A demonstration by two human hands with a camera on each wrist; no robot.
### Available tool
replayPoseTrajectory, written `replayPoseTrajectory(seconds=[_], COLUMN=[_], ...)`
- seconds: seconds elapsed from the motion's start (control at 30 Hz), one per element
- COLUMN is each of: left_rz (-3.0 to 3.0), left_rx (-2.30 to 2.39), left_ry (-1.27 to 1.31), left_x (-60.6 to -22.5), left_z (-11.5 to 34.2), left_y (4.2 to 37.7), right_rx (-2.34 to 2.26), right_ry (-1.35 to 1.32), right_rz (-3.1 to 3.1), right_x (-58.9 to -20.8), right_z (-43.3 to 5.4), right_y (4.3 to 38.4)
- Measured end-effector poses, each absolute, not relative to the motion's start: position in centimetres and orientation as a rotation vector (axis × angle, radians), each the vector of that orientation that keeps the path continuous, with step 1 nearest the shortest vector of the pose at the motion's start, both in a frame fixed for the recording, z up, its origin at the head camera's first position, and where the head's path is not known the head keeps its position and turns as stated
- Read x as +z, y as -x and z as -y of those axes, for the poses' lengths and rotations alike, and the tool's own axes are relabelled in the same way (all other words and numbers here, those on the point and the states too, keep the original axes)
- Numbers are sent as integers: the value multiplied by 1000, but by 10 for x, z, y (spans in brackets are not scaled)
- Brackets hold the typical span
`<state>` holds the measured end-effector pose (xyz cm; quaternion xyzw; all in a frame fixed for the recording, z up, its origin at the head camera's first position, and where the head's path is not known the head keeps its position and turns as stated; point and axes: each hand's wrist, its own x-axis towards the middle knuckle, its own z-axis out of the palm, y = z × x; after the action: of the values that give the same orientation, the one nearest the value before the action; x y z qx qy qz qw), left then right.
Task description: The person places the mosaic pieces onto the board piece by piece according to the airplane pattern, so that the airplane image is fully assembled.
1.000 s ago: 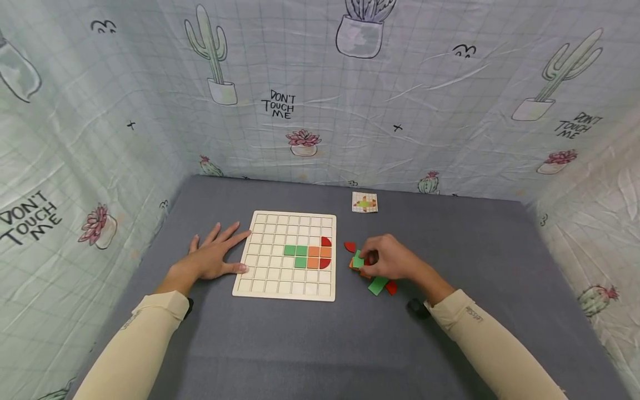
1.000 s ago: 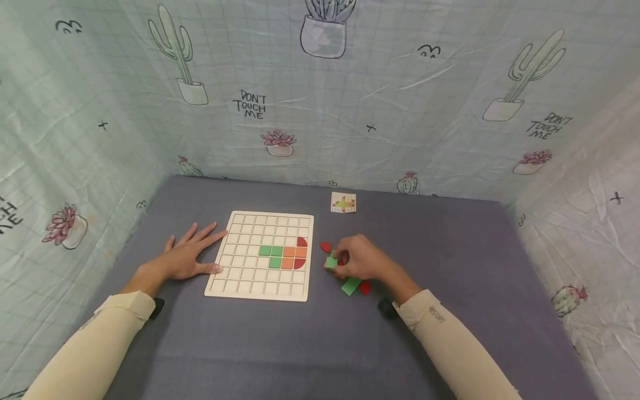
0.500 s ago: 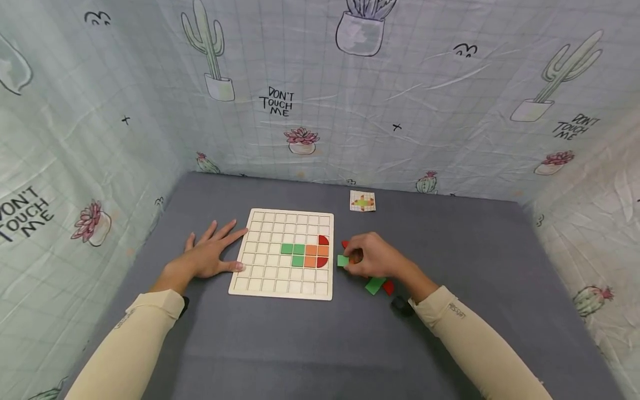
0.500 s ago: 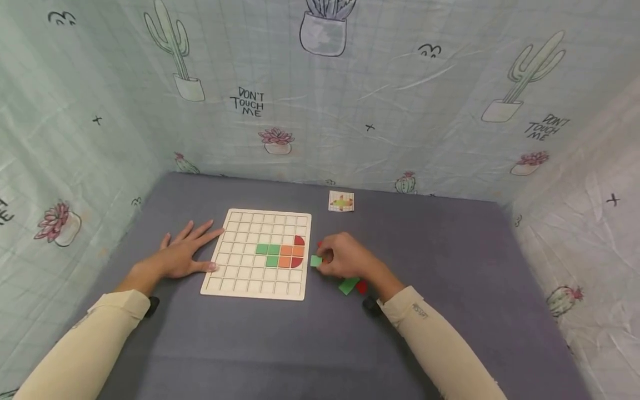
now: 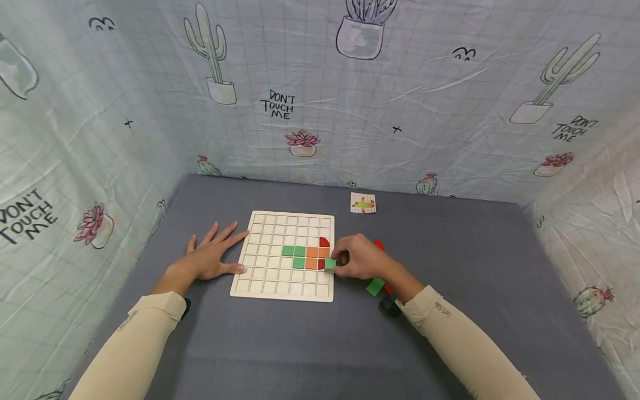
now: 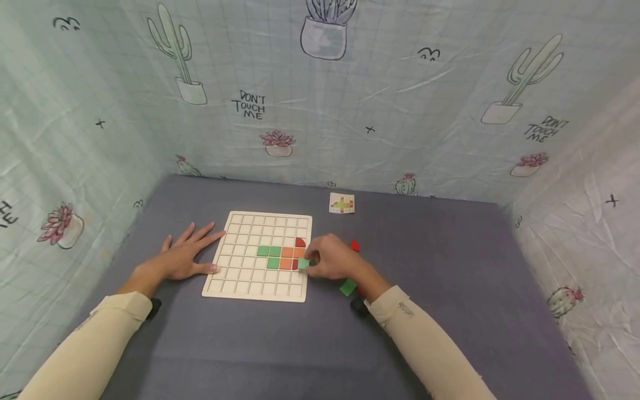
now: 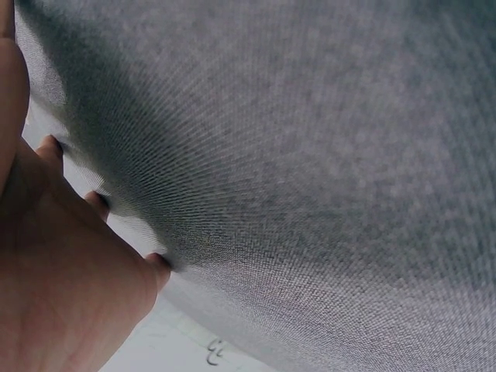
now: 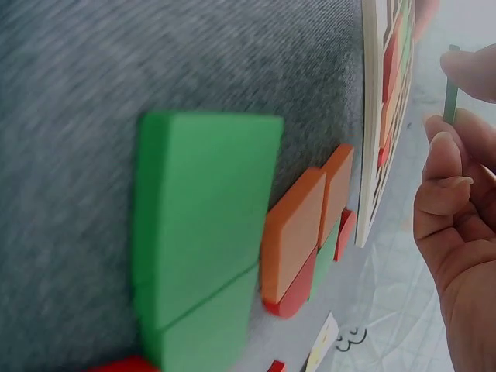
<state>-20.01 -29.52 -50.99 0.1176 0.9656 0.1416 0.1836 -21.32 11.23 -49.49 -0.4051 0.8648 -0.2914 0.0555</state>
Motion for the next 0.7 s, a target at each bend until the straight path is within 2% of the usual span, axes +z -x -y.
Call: replayPoseTrajectory(seconds=[0.7], left_rz=[-2720], left_rx=[414], left_ry=[-342], left_x=[-510], left_z=[295], left_y=[200], right_rx=[-870], right_ry=[1217], right_rz=[-2614], right_x=[-493], right_z=[-78], right_y=[212])
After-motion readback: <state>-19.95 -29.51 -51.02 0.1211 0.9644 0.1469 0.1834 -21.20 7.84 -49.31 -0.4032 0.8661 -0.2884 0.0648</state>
